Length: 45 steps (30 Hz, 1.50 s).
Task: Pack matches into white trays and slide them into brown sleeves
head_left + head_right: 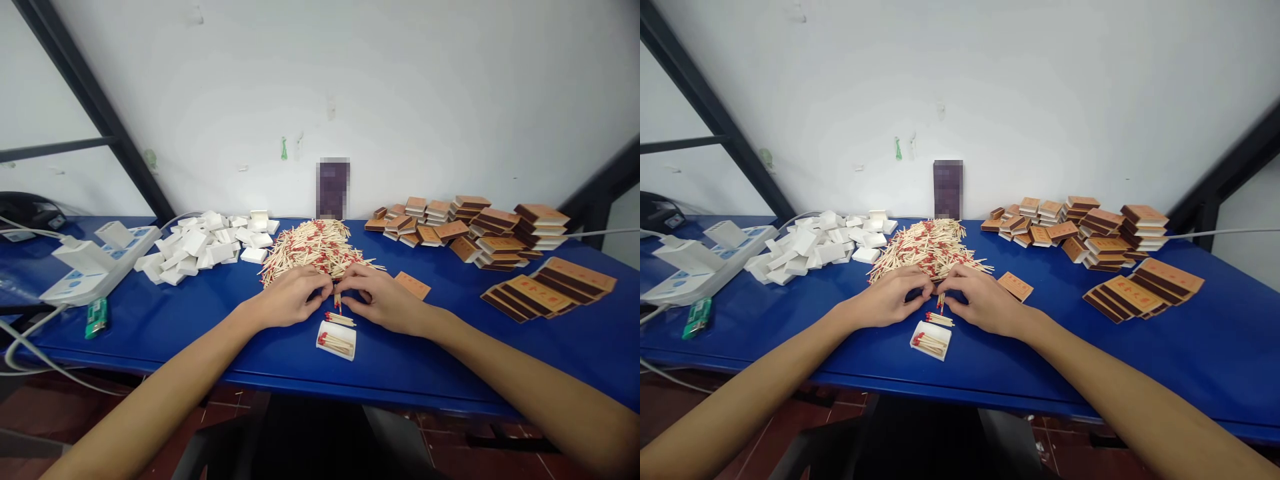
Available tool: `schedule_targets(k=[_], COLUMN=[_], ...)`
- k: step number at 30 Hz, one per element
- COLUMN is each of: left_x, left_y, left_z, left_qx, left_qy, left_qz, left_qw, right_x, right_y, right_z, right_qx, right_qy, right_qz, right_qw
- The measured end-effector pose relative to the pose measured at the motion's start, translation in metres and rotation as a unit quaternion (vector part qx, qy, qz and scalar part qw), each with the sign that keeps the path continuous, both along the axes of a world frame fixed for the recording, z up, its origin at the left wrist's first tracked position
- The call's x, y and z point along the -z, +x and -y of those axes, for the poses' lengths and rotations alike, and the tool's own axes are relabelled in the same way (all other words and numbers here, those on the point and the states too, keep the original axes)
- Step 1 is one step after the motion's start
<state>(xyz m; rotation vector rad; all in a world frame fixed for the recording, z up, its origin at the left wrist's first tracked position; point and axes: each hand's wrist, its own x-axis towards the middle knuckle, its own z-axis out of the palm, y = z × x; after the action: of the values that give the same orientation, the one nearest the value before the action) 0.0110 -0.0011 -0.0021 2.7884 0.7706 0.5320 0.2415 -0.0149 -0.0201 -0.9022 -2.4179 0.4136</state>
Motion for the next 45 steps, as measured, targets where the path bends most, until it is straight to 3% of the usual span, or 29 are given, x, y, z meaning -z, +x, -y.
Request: schedule_targets(k=[13,25,31,45], left_x=[-0.007,-0.01,-0.01,-0.008], left_y=[-0.002,-0.004,-0.006,-0.005], left_z=[0.003,0.002,0.001,0.001], left_qx=[-0.018,-0.018,-0.014,0.01], left_qy=[0.012,0.012,0.017,-0.034], left_qz=[0.012,-0.024,-0.042,-0.023], left_qw=[1.0,0.999,0.999,0.999], right_x=[-0.002,-0.001,-0.01,-0.012], right_y=[0.004,0.0,0.001,0.002], right_z=[0.001,0.003,0.007,0.006], right_qx=[0.005,0.024,0.032,0.037], right_qy=[-0.004,-0.021,-0.015,-0.01], right_qz=[0.072,0.052,0.078,0.098], right_qw=[0.997,0.998,0.996,0.994])
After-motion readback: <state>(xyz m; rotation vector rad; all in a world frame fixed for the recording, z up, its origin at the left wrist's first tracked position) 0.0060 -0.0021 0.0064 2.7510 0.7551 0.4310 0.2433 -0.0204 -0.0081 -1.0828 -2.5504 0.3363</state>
